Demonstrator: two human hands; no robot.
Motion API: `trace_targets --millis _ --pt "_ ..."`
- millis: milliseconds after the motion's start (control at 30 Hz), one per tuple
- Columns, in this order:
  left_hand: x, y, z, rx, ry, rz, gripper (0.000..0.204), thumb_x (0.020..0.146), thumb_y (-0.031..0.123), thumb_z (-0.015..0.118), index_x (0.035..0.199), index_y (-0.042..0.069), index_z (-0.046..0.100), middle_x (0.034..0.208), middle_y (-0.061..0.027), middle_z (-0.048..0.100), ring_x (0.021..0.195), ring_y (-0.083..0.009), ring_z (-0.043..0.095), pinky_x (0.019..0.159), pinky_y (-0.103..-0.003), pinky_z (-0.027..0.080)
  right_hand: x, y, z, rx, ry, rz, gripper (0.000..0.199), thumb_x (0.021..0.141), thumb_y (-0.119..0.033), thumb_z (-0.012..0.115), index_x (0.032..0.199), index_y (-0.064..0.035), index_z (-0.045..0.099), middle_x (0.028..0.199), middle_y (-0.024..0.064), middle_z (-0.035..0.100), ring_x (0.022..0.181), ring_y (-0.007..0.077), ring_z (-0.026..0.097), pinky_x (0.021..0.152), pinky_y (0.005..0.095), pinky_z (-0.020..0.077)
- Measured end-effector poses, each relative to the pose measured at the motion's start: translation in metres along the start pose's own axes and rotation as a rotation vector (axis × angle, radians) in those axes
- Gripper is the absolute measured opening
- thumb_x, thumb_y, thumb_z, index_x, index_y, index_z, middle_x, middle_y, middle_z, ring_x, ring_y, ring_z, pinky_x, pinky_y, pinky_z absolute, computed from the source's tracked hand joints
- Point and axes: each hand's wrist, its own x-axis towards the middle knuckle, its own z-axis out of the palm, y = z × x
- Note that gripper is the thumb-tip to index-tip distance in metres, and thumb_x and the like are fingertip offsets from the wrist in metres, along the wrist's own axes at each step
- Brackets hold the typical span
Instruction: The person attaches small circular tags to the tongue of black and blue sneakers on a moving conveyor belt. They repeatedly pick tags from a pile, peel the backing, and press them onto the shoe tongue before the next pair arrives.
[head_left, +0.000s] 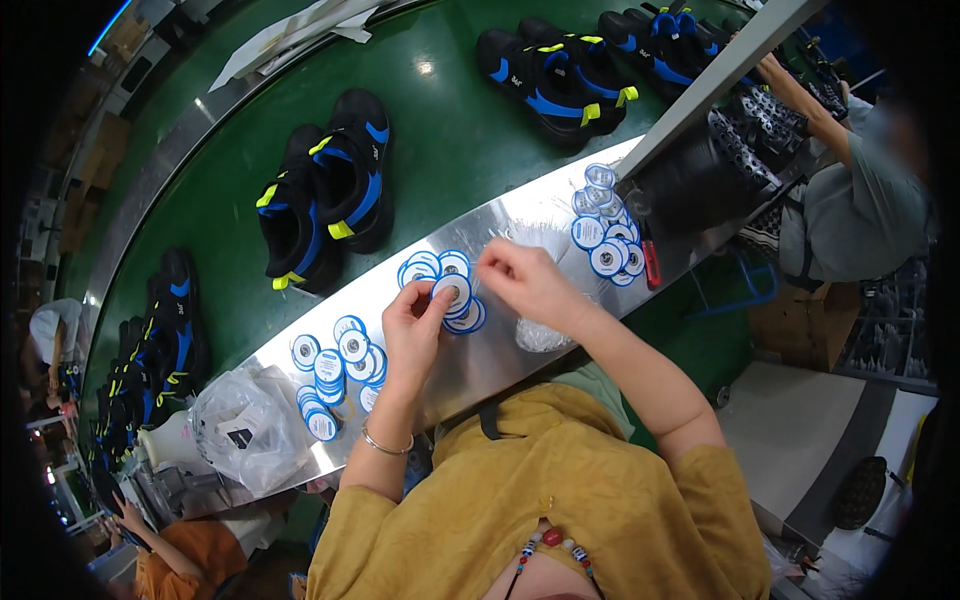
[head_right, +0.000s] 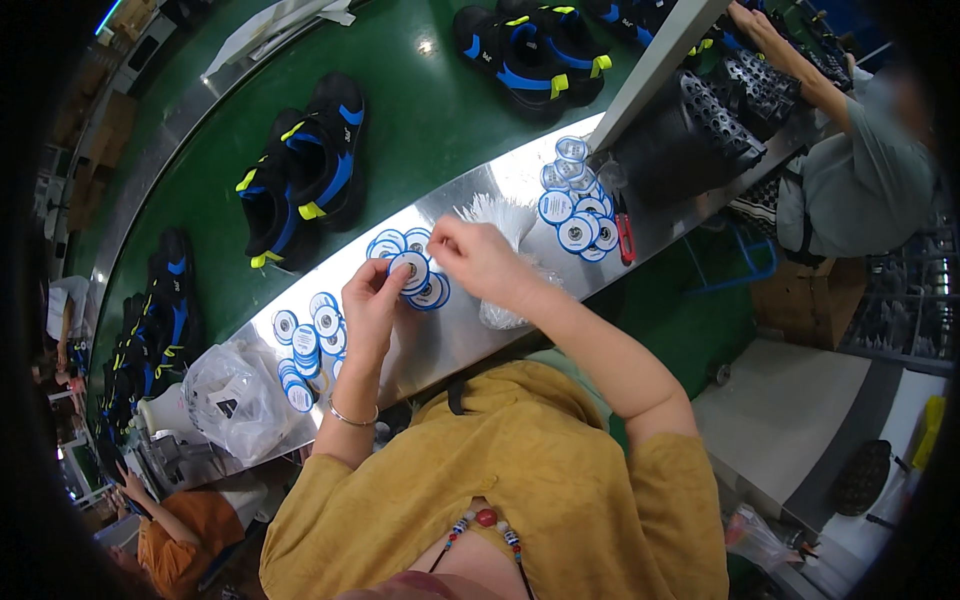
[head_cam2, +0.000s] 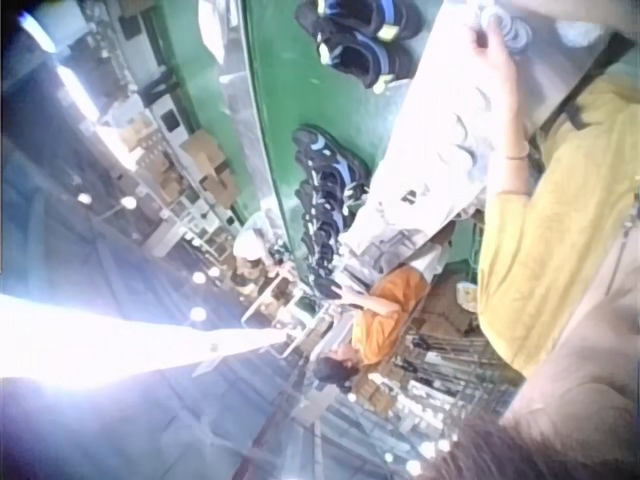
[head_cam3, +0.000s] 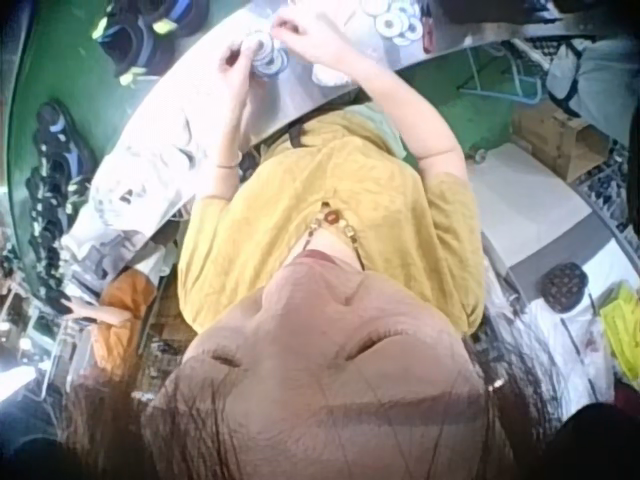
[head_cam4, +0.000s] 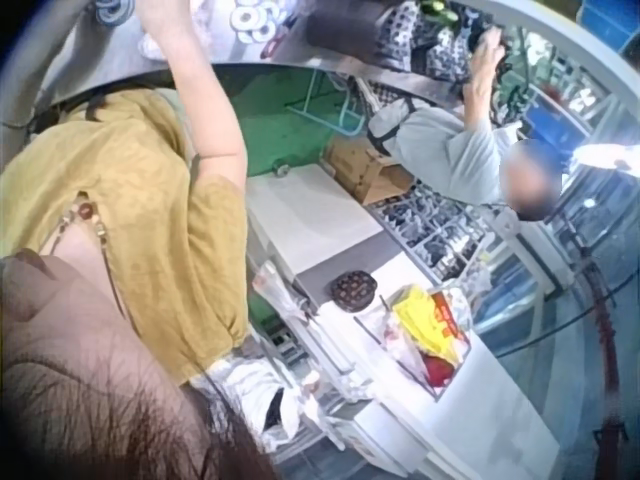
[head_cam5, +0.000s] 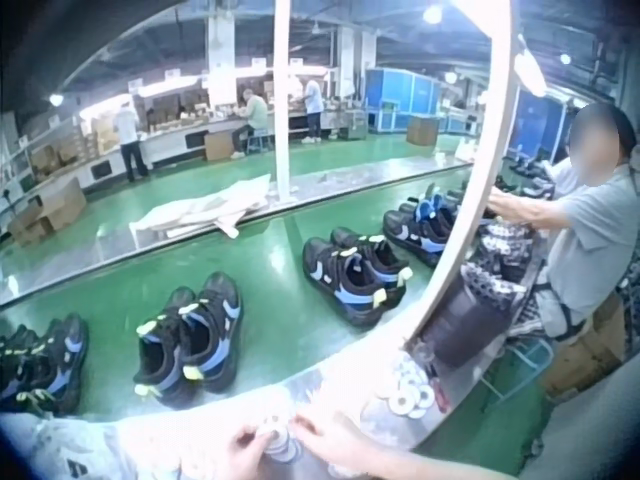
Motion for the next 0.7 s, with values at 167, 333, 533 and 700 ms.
trace_targets --millis 167,333,533,700 --pt "0.002 0.007 0.007 0.015 0.011 0.090 0.018 0.089 0.011 0.071 0.076 0.003 0.060 0.068 0.0057 0.054 0.061 -0.0020 0.044 0.052 -0.020 0.035 0.002 -0.009 0.006 -0.041 -0.003 -0.020 0.014 0.090 -0.012 0.062 0.088 0.0014 0.058 0.063 0.0060 0.057 0.058 0.0104 0.050 0.054 0.0271 0.0407" --pt "0.005 -0.006 0.006 0.171 0.028 0.251 0.024 0.085 0.009 0.074 0.071 0.001 0.055 0.065 0.0022 0.049 0.059 -0.0056 0.042 0.051 -0.022 0.034 0.004 -0.012 0.006 -0.100 0.009 -0.042 0.014 0.089 -0.012 0.063 0.086 0.0015 0.059 0.061 0.0077 0.057 0.055 0.0128 0.050 0.053 0.0294 0.0412" --pt "0.000 0.005 0.006 0.439 0.032 0.448 0.023 0.081 0.008 0.075 0.073 -0.001 0.056 0.066 -0.0057 0.050 0.056 -0.0140 0.046 0.051 -0.027 0.039 0.003 -0.011 0.013 -0.074 0.032 -0.087 0.013 0.089 -0.012 0.062 0.090 0.0015 0.059 0.064 0.0088 0.058 0.055 0.0136 0.052 0.053 0.0303 0.0423" --pt "0.000 0.002 0.003 0.452 -0.017 0.446 0.021 0.080 0.007 0.075 0.074 -0.001 0.057 0.066 -0.0068 0.051 0.057 -0.0146 0.047 0.052 -0.027 0.040 0.004 -0.005 0.016 0.173 -0.057 -0.026 0.013 0.090 -0.012 0.061 0.096 0.0000 0.061 0.067 0.0038 0.060 0.058 0.0089 0.052 0.053 0.0263 0.0416"
